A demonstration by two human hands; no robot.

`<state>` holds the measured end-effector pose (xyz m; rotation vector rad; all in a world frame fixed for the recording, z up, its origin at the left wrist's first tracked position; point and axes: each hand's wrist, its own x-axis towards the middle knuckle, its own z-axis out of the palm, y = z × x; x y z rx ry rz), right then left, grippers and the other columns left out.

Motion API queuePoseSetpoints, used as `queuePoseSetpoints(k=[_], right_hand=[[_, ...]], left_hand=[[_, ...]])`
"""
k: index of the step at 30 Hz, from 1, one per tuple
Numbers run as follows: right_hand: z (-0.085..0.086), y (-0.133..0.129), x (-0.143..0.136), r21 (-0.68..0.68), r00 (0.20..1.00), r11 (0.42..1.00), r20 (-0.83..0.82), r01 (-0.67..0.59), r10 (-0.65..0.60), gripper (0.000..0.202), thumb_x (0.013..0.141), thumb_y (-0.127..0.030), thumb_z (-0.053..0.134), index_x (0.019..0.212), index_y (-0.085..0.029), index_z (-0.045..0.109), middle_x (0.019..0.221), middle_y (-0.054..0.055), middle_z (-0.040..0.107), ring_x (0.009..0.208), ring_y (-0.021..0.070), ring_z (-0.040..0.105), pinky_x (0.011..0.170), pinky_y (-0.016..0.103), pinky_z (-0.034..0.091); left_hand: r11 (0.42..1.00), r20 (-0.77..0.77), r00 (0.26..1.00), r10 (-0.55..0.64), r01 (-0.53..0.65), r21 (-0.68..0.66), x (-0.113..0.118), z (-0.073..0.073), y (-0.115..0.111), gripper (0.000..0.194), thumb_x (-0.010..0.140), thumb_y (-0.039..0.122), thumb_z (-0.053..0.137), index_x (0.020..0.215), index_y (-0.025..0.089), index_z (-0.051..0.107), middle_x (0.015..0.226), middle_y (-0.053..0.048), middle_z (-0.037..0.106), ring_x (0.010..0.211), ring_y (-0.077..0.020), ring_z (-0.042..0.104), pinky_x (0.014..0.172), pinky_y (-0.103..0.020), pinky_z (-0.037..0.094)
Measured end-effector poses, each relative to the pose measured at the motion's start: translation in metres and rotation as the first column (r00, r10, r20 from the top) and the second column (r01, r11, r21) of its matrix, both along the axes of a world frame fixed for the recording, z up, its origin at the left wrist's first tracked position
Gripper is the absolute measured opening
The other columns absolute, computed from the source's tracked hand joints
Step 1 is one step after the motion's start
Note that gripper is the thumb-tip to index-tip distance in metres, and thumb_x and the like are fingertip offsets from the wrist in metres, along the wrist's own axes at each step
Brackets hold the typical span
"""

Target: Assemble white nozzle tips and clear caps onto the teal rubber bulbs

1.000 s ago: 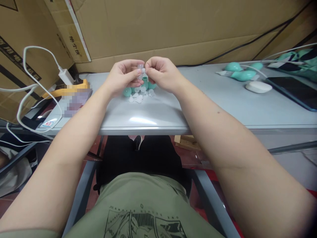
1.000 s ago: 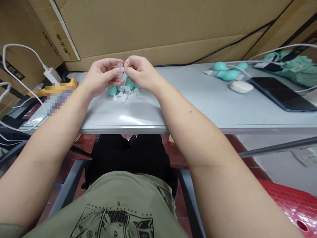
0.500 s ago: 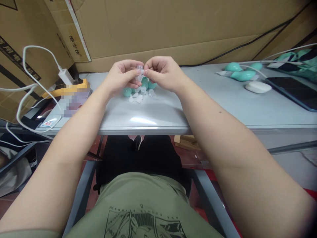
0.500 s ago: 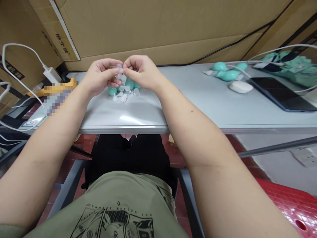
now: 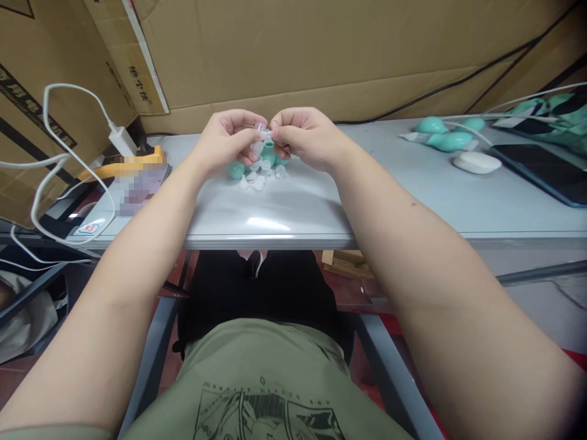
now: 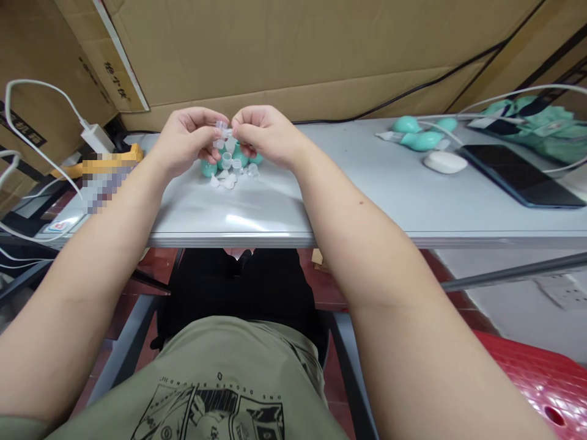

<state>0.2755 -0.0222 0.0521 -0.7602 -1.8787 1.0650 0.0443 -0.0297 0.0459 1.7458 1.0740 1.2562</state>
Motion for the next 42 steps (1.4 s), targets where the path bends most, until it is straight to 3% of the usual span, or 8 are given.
queuePoseSetpoints(k=[8, 14, 17, 21, 29, 35, 40, 42], right_hand=[[-0.004, 0.001, -0.005, -0.084, 0.999, 0.996, -0.027, -0.04, 0.038, 0.035, 0.083, -0.043, 0.101, 0.084, -0.032, 0.067, 0.077, -0.001, 0.049, 0.073, 0.0254, 0.048, 0.073, 0.043, 0.047], [-0.003, 0.007, 0.002, -0.091, 0.99, 0.995, -0.141, -0.041, 0.028, 0.041, 0.089, -0.043, 0.101, 0.086, -0.031, 0.062, 0.08, -0.002, 0.046, 0.07, 0.0236, 0.047, 0.071, 0.043, 0.046], [-0.001, 0.011, 0.011, 0.048, 1.0, 0.998, 0.01, 0.027, -0.028, 0.029, 0.085, -0.031, 0.095, 0.08, -0.03, 0.066, 0.079, 0.001, 0.057, 0.074, 0.025, 0.051, 0.071, 0.042, 0.045], [-0.002, 0.015, 0.022, 0.225, 0.926, 0.974, 0.365, 0.014, -0.098, 0.019, 0.08, -0.018, 0.088, 0.073, -0.028, 0.074, 0.077, 0.001, 0.066, 0.075, 0.0255, 0.052, 0.07, 0.042, 0.043], [-0.006, 0.023, 0.025, 0.256, 0.869, 0.967, 0.475, 0.014, -0.138, 0.018, 0.075, -0.009, 0.082, 0.075, -0.026, 0.079, 0.074, 0.001, 0.065, 0.07, 0.0256, 0.057, 0.069, 0.041, 0.042], [-0.002, 0.018, 0.023, 0.245, 0.935, 0.967, 0.321, 0.075, -0.154, 0.017, 0.078, -0.018, 0.085, 0.083, -0.031, 0.075, 0.076, 0.001, 0.066, 0.072, 0.0277, 0.054, 0.073, 0.046, 0.043], [0.002, -0.002, 0.014, 0.087, 0.994, 0.994, 0.073, 0.072, -0.079, 0.036, 0.093, -0.04, 0.101, 0.123, -0.036, 0.081, 0.087, -0.002, 0.076, 0.074, 0.028, 0.059, 0.078, 0.047, 0.051], [0.0, -0.006, 0.008, 0.087, 0.996, 0.994, 0.059, 0.062, -0.067, 0.042, 0.093, -0.049, 0.106, 0.125, -0.035, 0.082, 0.088, -0.001, 0.079, 0.075, 0.0285, 0.061, 0.079, 0.048, 0.052]], left_hand=[[0.998, 0.004, 1.0, 0.012, -0.011, -0.061, 0.001, -0.001, -0.001, 0.024, 0.102, 0.01, 0.077, 0.123, 0.016, 0.087, 0.102, -0.004, 0.08, 0.106, -0.0306, 0.095, 0.109, -0.055, 0.076], [1.0, 0.013, 1.0, 0.026, -0.026, 0.005, -0.004, 0.001, 0.002, 0.02, 0.101, 0.012, 0.076, 0.114, 0.022, 0.087, 0.102, -0.002, 0.084, 0.074, -0.0179, 0.085, 0.081, -0.033, 0.074], [1.0, 0.038, 0.999, 0.002, -0.003, 0.026, -0.005, 0.004, -0.002, 0.021, 0.101, 0.012, 0.074, 0.111, 0.025, 0.087, 0.104, 0.0, 0.088, 0.065, -0.0128, 0.077, 0.066, -0.028, 0.065], [0.998, 0.043, 0.998, 0.034, -0.036, 0.043, -0.002, 0.003, -0.005, 0.024, 0.101, 0.01, 0.076, 0.116, 0.024, 0.087, 0.102, 0.002, 0.087, 0.067, -0.0138, 0.076, 0.07, -0.03, 0.066], [0.997, 0.024, 0.998, 0.055, -0.056, 0.051, -0.002, -0.004, 0.005, 0.028, 0.097, 0.018, 0.095, 0.122, 0.023, 0.083, 0.097, 0.0, 0.082, 0.074, -0.0183, 0.085, 0.083, -0.034, 0.073], [0.995, 0.014, 0.999, 0.034, -0.035, 0.091, -0.005, -0.006, 0.008, 0.034, 0.098, 0.032, 0.102, 0.125, 0.024, 0.084, 0.107, -0.005, 0.086, 0.084, -0.0214, 0.09, 0.087, -0.037, 0.077], [0.996, -0.008, 0.999, 0.039, -0.038, 0.085, -0.003, -0.007, 0.006, 0.044, 0.095, 0.03, 0.106, 0.131, 0.022, 0.083, 0.108, -0.006, 0.084, 0.1, -0.0273, 0.092, 0.099, -0.043, 0.077], [0.997, -0.033, 0.999, 0.035, -0.032, 0.075, -0.002, -0.007, 0.002, 0.042, 0.094, 0.028, 0.108, 0.127, 0.021, 0.082, 0.109, -0.007, 0.083, 0.107, -0.0295, 0.092, 0.104, -0.045, 0.076]])
